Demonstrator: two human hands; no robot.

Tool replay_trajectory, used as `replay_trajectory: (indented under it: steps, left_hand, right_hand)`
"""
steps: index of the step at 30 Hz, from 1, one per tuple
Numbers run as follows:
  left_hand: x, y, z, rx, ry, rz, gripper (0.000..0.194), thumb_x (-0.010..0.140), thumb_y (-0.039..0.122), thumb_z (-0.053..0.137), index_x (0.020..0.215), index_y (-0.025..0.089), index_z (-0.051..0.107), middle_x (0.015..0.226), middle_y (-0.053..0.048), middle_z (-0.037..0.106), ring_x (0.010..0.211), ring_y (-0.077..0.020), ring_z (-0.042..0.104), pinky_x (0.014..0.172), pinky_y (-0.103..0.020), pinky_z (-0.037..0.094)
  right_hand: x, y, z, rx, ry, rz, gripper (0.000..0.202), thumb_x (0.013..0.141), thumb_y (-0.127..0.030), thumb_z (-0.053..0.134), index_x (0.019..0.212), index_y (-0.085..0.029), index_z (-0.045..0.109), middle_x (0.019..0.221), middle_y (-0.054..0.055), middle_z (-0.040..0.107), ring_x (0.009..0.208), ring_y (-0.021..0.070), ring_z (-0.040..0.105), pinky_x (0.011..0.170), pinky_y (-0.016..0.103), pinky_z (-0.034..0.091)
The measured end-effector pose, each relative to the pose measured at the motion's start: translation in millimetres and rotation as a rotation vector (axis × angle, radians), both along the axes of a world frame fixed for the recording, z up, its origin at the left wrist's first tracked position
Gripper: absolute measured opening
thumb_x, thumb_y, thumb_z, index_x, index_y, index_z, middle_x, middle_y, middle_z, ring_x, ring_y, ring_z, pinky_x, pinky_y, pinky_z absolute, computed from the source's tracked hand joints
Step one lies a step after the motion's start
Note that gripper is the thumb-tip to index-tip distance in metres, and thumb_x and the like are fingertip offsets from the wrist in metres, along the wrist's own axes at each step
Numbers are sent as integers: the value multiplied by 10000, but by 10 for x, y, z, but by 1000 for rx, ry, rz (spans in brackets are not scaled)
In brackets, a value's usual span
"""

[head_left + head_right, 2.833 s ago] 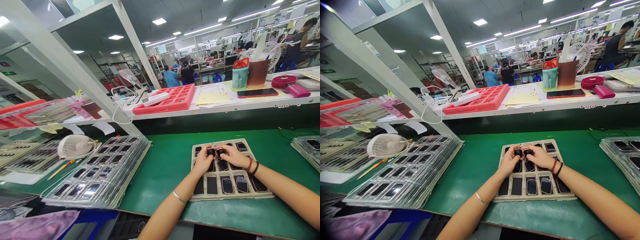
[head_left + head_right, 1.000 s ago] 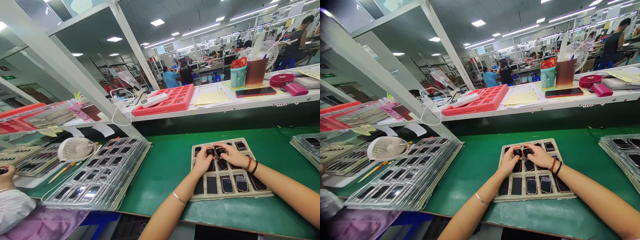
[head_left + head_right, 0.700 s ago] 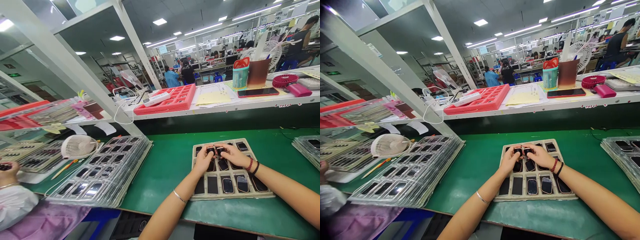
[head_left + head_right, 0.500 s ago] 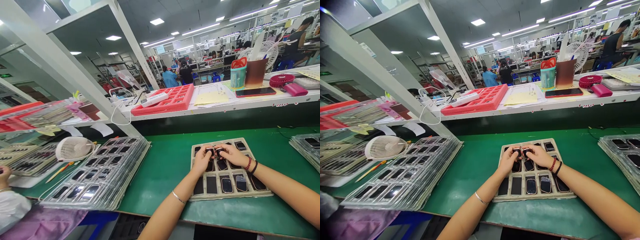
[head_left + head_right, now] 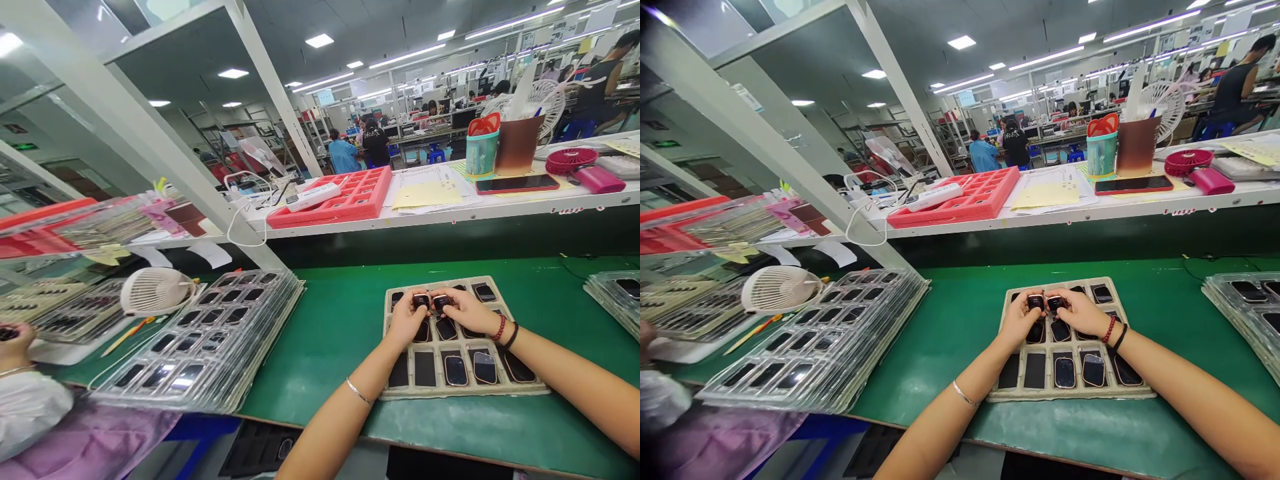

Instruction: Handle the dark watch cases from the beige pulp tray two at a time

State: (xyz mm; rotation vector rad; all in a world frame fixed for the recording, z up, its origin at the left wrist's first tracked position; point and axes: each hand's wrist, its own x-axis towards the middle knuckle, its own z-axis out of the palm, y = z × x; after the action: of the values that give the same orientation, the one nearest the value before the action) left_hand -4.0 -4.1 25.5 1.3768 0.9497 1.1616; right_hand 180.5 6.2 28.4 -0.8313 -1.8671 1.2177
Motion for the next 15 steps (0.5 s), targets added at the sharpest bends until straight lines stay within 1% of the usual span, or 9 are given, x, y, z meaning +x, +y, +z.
replay_trajectory:
  steps: [4, 8, 11, 15]
  left_hand:
    - [6, 23, -47, -2, -5, 3, 450, 640, 4, 506, 1064, 153, 521, 973, -59, 613, 858, -154, 614, 753, -280, 533]
    - [11, 34, -64, -8, -10, 2, 508, 608, -24, 469, 1077, 163, 521, 1015, -59, 608, 895, -160, 617, 786, -289, 530]
    - [7, 31, -53, 13, 35, 14, 462, 639, 5, 515, 1074, 161, 525, 992, -56, 612, 860, -152, 615, 772, -277, 524]
    - [-2, 23, -43, 14, 60, 2, 344, 709, 77, 536, 1045, 150, 535, 920, -53, 607, 732, -128, 595, 699, -273, 526]
  right_hand:
    - [7, 10, -28, 23, -19, 1, 577, 699, -51, 461, 1257, -181, 536, 1187, 85, 603, 977, 204, 613, 824, 334, 546]
    - [7, 7, -24, 10, 2, 32, 627, 677, -39, 425, 1277, -194, 516, 1206, 77, 596, 969, 192, 622, 823, 322, 541]
    - [13, 10, -23, 36, -10, 29, 620, 687, -42, 441, 1284, -193, 514, 1208, 76, 594, 1011, 206, 605, 845, 335, 536]
    - [19, 9, -15, 47, -48, 18, 557, 728, -62, 450, 1262, -192, 536, 1197, 76, 597, 964, 200, 613, 800, 328, 551]
